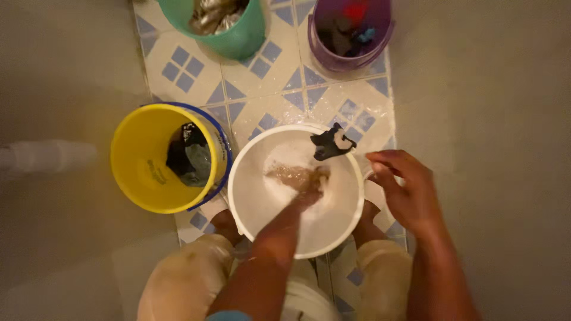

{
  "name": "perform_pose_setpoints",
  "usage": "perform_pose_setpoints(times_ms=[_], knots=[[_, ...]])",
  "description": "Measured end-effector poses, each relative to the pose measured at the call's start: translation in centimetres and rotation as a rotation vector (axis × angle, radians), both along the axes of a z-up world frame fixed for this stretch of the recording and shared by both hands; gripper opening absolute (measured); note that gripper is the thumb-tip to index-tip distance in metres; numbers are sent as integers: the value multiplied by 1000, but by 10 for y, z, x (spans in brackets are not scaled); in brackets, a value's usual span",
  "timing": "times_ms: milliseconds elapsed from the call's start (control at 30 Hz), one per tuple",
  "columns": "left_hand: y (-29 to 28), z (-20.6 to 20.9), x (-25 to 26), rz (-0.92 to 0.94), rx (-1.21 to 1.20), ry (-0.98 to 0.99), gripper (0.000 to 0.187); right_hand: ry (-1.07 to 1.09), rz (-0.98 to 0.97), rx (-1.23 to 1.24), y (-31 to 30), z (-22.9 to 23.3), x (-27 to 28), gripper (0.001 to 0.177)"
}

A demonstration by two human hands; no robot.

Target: The person washes clothes by hand, scrubbing, lathering, and wringing out underwear and socks in a bucket of soapy water.

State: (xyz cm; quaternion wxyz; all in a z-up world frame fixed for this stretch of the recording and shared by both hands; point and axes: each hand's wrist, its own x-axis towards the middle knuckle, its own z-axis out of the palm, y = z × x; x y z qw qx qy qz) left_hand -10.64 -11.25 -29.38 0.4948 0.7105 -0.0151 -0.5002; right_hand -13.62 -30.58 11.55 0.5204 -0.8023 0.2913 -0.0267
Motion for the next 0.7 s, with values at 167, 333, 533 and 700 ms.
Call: perform_pose_setpoints(times_ms=[167,333,533,700], knots=[[64,113,45,-28,-149,187,32,-87,134,-76,12,-44,-29,26],[104,269,83,-168,-135,73,26,-59,-51,425,62,-98,-36,39],[117,338,86,-213,-342,-126,24,17,35,870,105,-128,1,35],[122,321,108,-15,-480,-25,43,-312,-131,985,81,-118,23,20]])
